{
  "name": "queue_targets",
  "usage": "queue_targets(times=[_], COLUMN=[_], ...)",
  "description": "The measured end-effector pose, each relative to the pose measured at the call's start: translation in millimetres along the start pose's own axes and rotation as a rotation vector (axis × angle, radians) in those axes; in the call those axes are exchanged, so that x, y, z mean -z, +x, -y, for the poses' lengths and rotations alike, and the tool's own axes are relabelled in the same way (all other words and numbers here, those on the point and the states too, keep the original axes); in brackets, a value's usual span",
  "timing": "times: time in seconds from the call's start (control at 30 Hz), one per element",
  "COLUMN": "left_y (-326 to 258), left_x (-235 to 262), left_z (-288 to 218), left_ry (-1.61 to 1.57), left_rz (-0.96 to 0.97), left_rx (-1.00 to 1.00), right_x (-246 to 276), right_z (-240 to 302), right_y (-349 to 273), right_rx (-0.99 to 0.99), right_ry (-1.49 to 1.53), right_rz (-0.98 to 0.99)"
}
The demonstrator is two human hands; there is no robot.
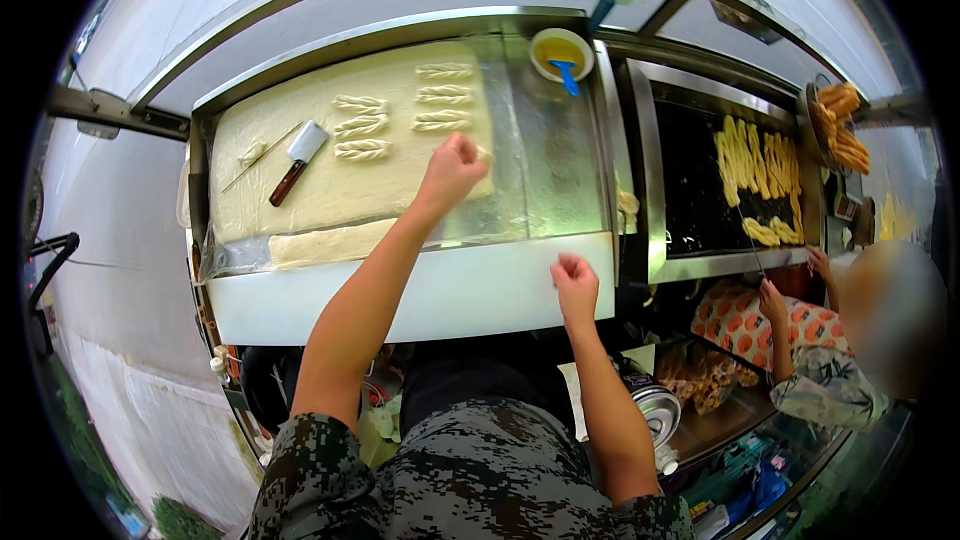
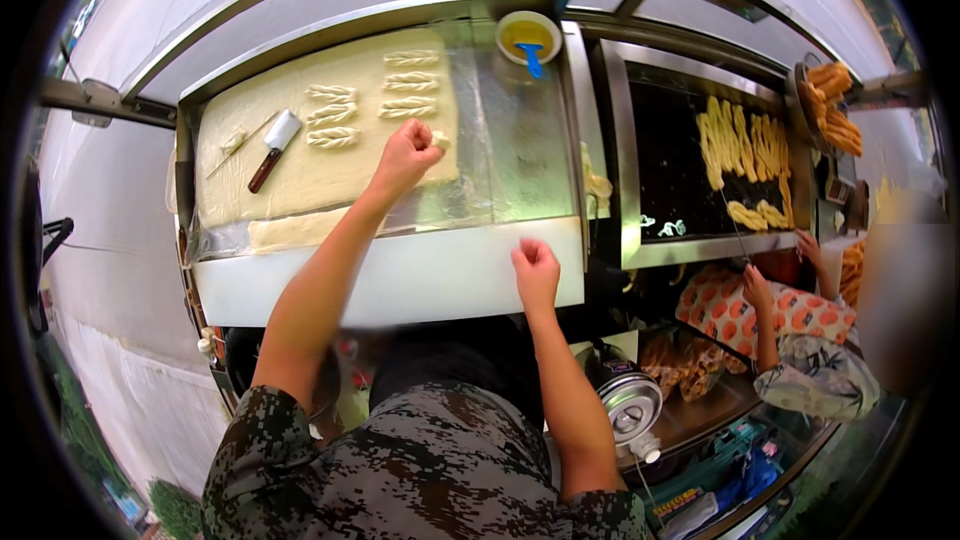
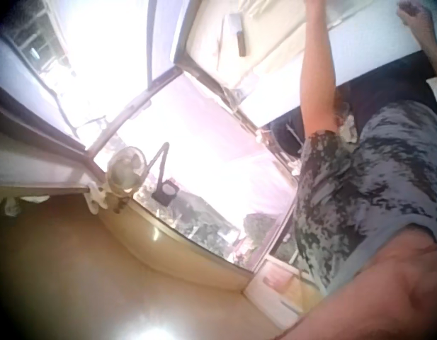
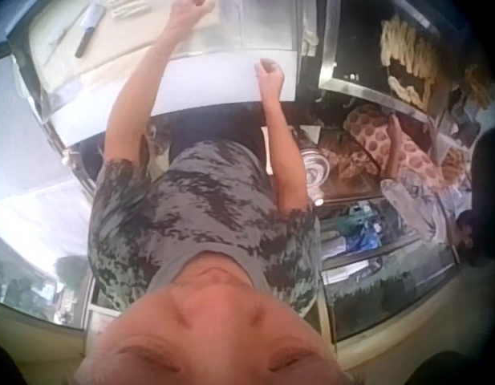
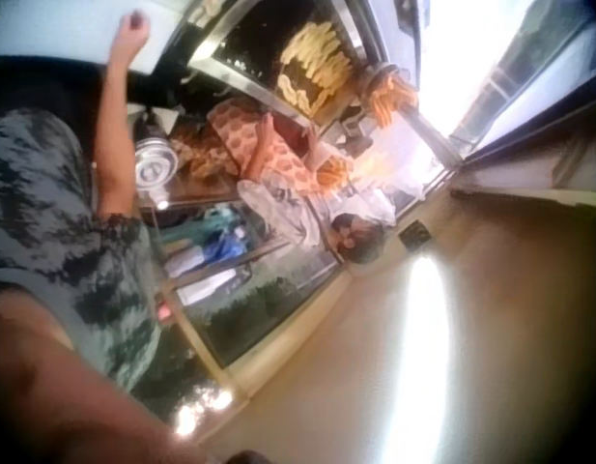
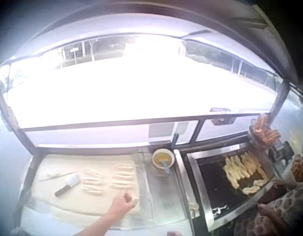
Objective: The person cuts strips of dough on a white cutting board using a knife and twists them into rope shapes. They place the twisted dough into a deep fryer and use long metal tongs to turn the pieces as they cook in hot oil.
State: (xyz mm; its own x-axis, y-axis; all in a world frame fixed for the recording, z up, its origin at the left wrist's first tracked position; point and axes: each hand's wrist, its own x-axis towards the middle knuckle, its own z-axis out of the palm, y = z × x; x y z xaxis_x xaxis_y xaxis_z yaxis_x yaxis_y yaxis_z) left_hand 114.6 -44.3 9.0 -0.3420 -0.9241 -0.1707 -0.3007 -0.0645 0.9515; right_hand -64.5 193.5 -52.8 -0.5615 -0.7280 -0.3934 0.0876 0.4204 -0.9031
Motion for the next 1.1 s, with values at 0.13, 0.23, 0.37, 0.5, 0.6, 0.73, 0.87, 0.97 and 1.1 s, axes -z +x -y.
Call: queue_targets(times=[0.13, 0.23, 0.37, 0.5, 0.6, 0.73, 0.87, 0.97, 1.1], left_y=[-55, -87, -116, -143, -157, -157, -156, -151, -141], left_x=[-29, -45, -76, -86, -93, -108, -112, -114, -108], left_z=[-67, -78, -49, -34, -31, -39, -31, -16, 4], left_ry=[-0.362, -0.466, -0.503, -0.597, -0.67, -0.426, -0.375, -0.492, -0.619], left_rz=[0.271, 0.297, 0.248, 0.253, 0.307, 0.242, 0.147, 0.122, 0.119], left_rx=[0.151, 0.218, 0.288, 0.389, 0.363, 0.312, 0.36, 0.43, 0.429], right_x=[2, 27, 53, 66, 79, 83, 83, 83, 93], right_z=[61, 81, 50, 38, 45, 30, 10, -17, -27], right_y=[20, 12, -8, -23, -25, -18, -18, -26, -33], right_rx=[-0.102, -0.368, -0.409, -0.311, -0.313, -0.226, -0.218, -0.134, -0.068], right_ry=[0.524, 0.746, 0.699, 0.793, 0.7, 0.375, 0.409, 0.432, 0.242], right_rz=[0.182, 0.56, 0.653, 0.448, 0.388, 0.194, -0.143, -0.275, -0.353])
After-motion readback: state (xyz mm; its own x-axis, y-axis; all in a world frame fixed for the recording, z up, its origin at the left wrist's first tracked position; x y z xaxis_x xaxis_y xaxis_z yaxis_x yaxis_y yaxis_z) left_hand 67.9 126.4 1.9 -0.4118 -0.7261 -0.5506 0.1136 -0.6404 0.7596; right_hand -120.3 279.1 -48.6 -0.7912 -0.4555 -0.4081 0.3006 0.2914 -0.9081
